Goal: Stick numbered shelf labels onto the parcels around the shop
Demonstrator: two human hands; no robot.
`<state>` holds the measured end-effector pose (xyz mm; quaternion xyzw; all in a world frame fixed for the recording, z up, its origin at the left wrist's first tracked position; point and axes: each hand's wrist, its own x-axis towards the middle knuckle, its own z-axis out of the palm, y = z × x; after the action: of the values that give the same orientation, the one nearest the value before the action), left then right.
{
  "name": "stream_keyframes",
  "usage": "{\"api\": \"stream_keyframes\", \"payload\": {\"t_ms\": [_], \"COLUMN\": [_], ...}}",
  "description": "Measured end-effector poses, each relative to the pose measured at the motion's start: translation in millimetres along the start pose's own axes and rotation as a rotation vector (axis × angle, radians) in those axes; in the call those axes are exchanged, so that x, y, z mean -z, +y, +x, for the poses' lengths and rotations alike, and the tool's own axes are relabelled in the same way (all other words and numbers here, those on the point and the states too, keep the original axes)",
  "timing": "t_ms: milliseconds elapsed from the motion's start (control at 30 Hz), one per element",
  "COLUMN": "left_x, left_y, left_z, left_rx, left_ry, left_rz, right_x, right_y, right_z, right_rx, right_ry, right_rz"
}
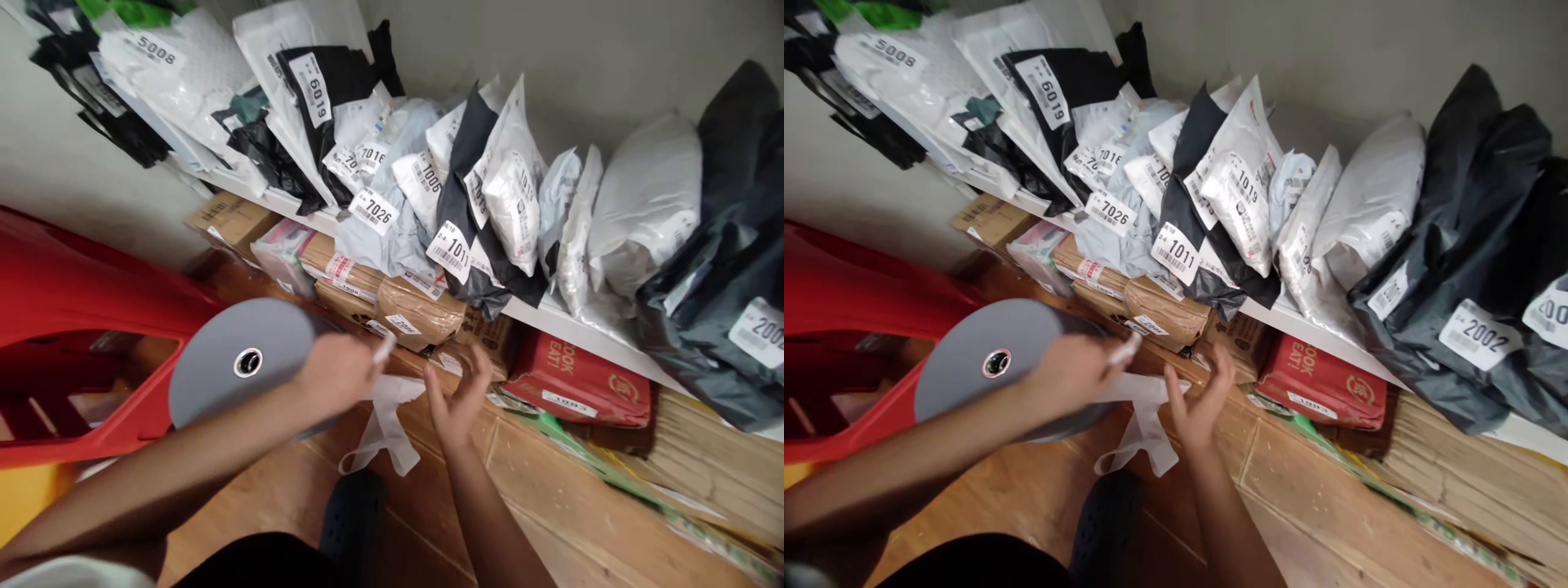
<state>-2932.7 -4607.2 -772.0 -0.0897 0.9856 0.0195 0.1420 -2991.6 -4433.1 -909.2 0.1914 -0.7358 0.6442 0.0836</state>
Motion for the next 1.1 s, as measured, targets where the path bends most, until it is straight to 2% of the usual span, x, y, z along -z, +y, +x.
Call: {"api": "stream_keyframes", "payload": {"t_ms": [67, 133, 167, 233, 267, 333, 433, 467, 500, 567, 600, 667, 700, 767, 833, 967, 1100], "left_x": [-6.8, -17.2, -22.8, -32.6, -36.2, -40.2, -40.0, -39.3, -38.6, -37.2, -36.2, -32.0, -28.7, -20.7, -14.1, -10.5, -5.5], "left_y": [27.0, 45.7, 52.3, 61.7, 65.7, 73.7, 80.7, 78.2, 72.1, 47.5, 29.5, -15.2, -40.0, -88.3, -127.9, -175.1, -209.8], "left_z": [-8.3, -9.4, -7.6, -1.8, 1.3, 5.8, 8.5, 10.4, 14.1, 27.7, 37.2, 57.1, 66.0, 79.2, 87.8, 99.5, 101.3], "left_rx": [-0.211, -0.317, -0.334, -0.34, -0.332, -0.308, -0.292, -0.287, -0.261, -0.098, 0.068, 0.5, 0.699, 1.009, 1.131, 1.039, 0.765], "left_ry": [-0.009, 0.025, 0.047, 0.079, 0.085, 0.051, -0.059, -0.056, -0.003, 0.269, 0.471, 0.852, 0.945, 0.917, 0.81, 0.655, 0.428], "left_rz": [-0.25, -0.505, -0.613, -0.769, -0.816, -0.865, -0.902, -0.901, -0.894, -0.854, -0.829, -0.738, -0.682, -0.614, -0.614, -0.647, -0.53], "right_x": [8.5, 15.4, 18.3, 24.0, 27.3, 35.0, 48.3, 52.5, 56.6, 64.6, 68.8, 77.1, 80.7, 84.9, 84.0, 70.5, 54.2], "right_y": [-1.3, 0.9, 2.7, 6.1, 6.9, 5.8, 1.4, 1.1, 1.9, 6.6, 10.1, 18.5, 22.9, 30.4, 32.8, 20.8, 8.8], "right_z": [-34.5, -63.0, -72.3, -78.2, -75.3, -61.1, -32.3, -23.5, -16.1, -6.6, -4.9, -6.2, -7.9, -10.2, -8.5, 6.1, 28.7], "right_rx": [-0.059, -0.253, -0.372, -0.563, -0.612, -0.658, -0.692, -0.708, -0.724, -0.751, -0.757, -0.748, -0.736, -0.705, -0.658, -0.495, -0.382], "right_ry": [-0.23, -0.385, -0.371, -0.207, -0.119, -0.011, 0.018, 0.024, 0.024, 0.008, -0.006, -0.056, -0.083, -0.136, -0.168, -0.168, -0.152], "right_rz": [0.192, 0.388, 0.462, 0.552, 0.577, 0.615, 0.668, 0.689, 0.711, 0.744, 0.749, 0.727, 0.694, 0.585, 0.43, 0.131, -0.037]}}
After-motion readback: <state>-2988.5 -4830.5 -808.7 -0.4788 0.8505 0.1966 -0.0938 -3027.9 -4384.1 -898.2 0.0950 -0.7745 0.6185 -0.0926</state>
